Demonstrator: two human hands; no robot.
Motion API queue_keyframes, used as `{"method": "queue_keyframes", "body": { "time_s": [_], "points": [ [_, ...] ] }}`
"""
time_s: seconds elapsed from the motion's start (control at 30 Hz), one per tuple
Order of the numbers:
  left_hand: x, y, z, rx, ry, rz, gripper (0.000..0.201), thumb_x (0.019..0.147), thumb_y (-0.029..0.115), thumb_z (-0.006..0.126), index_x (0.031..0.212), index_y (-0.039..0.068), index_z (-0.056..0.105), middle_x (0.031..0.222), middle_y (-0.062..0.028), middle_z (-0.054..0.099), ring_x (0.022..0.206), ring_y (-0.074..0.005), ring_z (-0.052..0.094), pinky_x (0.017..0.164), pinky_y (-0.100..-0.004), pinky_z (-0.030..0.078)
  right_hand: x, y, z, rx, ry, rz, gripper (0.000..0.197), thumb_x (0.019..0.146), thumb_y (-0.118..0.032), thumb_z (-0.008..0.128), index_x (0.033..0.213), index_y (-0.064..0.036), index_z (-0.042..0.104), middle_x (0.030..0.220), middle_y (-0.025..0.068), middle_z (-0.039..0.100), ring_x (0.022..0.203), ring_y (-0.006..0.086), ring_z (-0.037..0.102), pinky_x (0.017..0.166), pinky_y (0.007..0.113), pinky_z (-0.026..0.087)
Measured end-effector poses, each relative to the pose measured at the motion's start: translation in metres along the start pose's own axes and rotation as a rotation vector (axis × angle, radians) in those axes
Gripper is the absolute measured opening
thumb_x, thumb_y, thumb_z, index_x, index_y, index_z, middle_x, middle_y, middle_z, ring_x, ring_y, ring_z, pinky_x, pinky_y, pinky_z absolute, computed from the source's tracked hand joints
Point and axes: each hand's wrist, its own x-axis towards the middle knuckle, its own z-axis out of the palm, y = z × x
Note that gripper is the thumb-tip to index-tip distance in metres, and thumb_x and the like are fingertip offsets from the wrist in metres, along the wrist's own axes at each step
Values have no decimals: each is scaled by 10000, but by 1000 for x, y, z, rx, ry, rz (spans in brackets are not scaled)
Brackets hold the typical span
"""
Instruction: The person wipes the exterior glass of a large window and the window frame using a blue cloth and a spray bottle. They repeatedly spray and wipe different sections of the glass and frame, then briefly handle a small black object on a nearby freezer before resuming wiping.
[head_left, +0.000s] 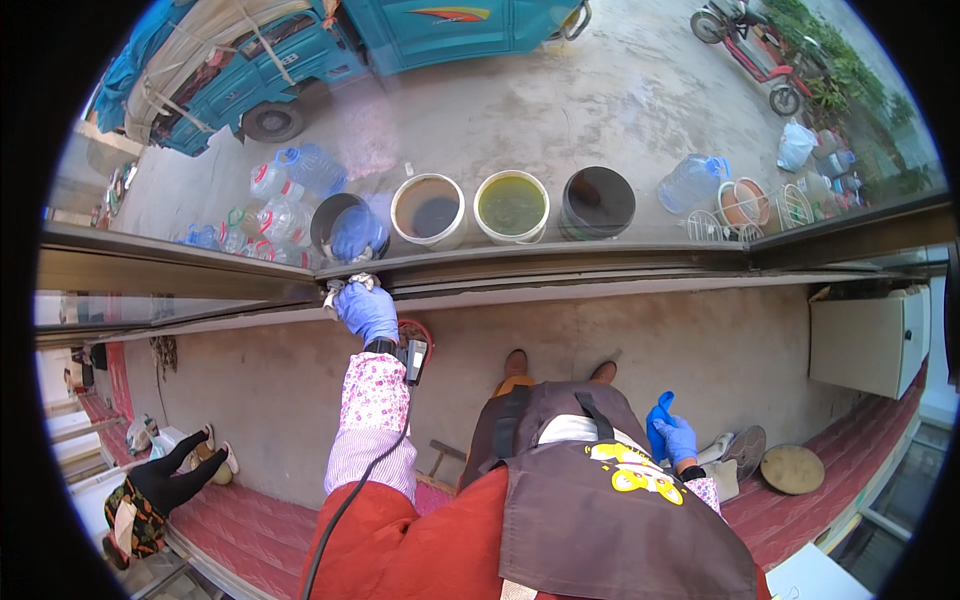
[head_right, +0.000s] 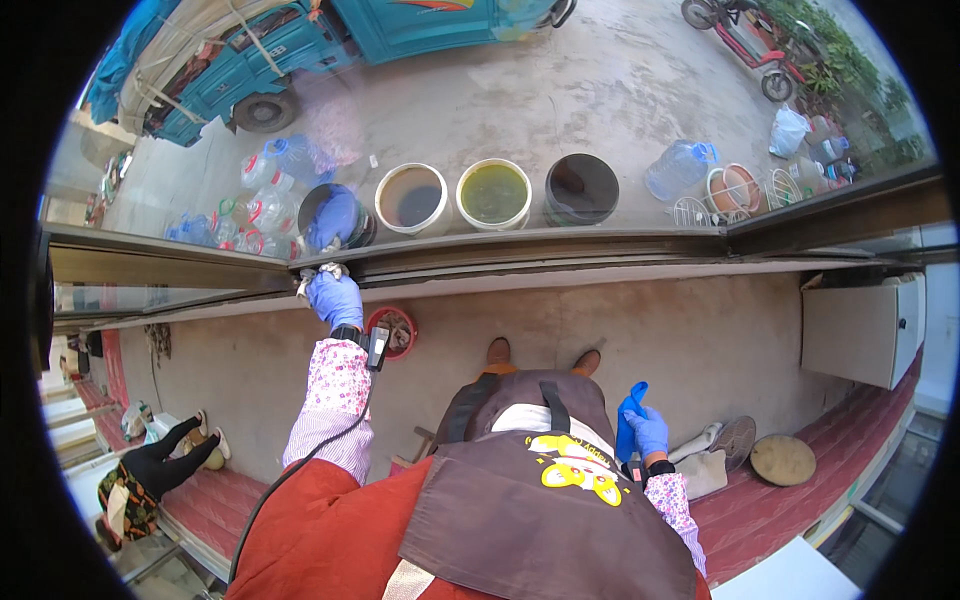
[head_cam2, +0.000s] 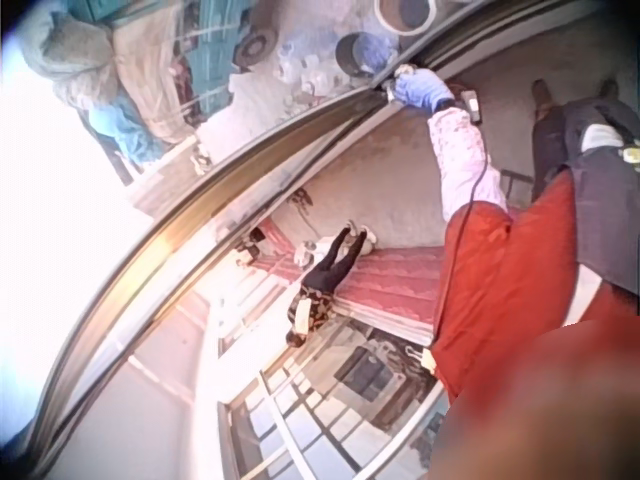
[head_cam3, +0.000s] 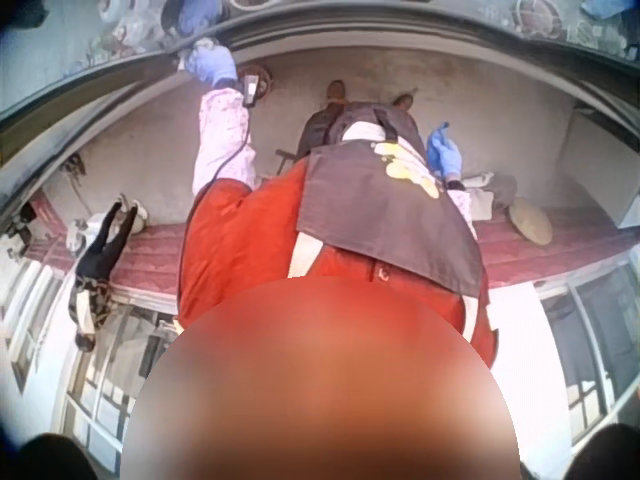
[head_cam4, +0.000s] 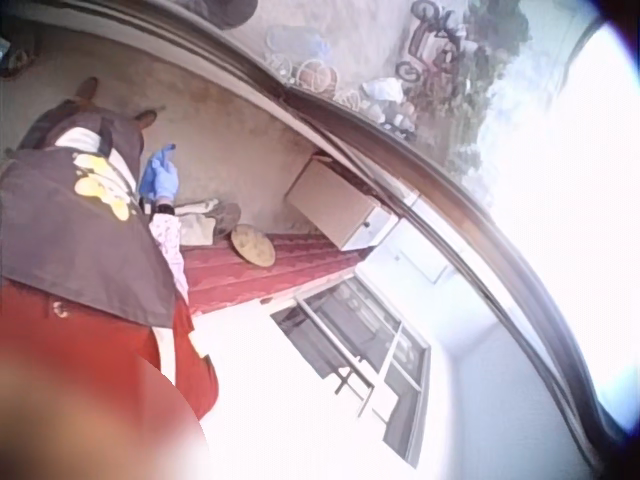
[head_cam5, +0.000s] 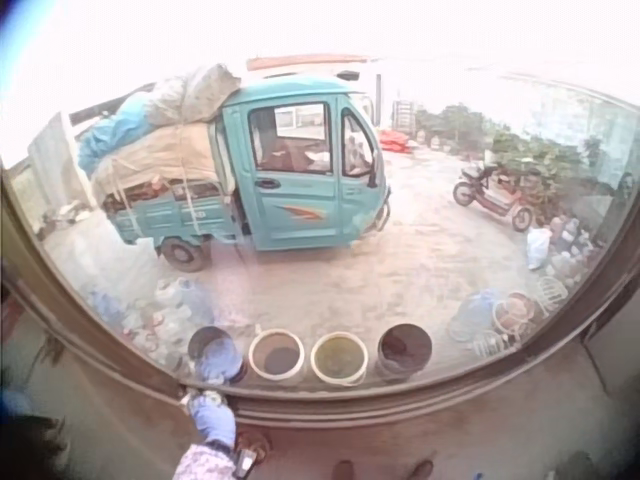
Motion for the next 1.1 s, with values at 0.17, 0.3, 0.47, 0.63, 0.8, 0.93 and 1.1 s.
{"method": "queue_keyframes", "body": {
  "time_s": [0.17,0.3,0.47,0.63,0.8,0.93,1.1],
  "points": [
    [-16,41,-12,-96,-96,93,109,748,110,551,669,59,605,694,-138,626,714,-325,584,719,-442,418,-5,-1,1,-20,-52,6,376,804,-338,726,1019,-32,690,885,113,696,783,186,649,701,314,497],
    [-58,117,-26,-116,-116,281,102,745,155,570,738,54,576,724,-131,575,751,-313,552,758,-436,413,-1,1,-1,33,-62,-22,364,798,-342,720,980,-28,686,889,125,686,775,230,656,685,339,494],
    [-101,218,-42,-316,-123,389,124,760,171,582,809,58,596,781,-129,572,807,-314,549,787,-433,427,5,28,-16,117,-67,24,395,808,-378,700,998,-31,687,891,123,690,795,238,660,713,348,498],
    [-133,302,-49,-424,-188,434,116,771,174,565,787,67,607,756,-117,569,792,-302,550,780,-431,427,3,75,-41,35,-16,75,443,798,-383,705,1030,-7,678,912,154,694,827,250,669,738,350,507],
    [-159,367,-49,-271,-169,264,149,763,188,585,820,53,612,884,-139,561,882,-326,527,812,-468,406,9,123,-60,185,-13,234,415,795,-361,703,1015,-10,677,928,156,691,840,252,661,732,352,501],
    [-175,398,-54,-279,-185,319,173,762,181,576,875,53,600,888,-129,539,892,-319,513,824,-463,386,20,153,-76,156,-33,240,404,799,-340,705,1022,-5,673,922,146,686,844,232,649,746,341,493],
    [-215,495,-63,-473,-416,456,161,741,152,539,871,82,601,853,-116,540,880,-316,512,782,-453,388,36,177,-93,419,0,275,368,816,-311,698,1019,-5,673,898,116,678,821,207,632,742,325,486]
  ]
}}
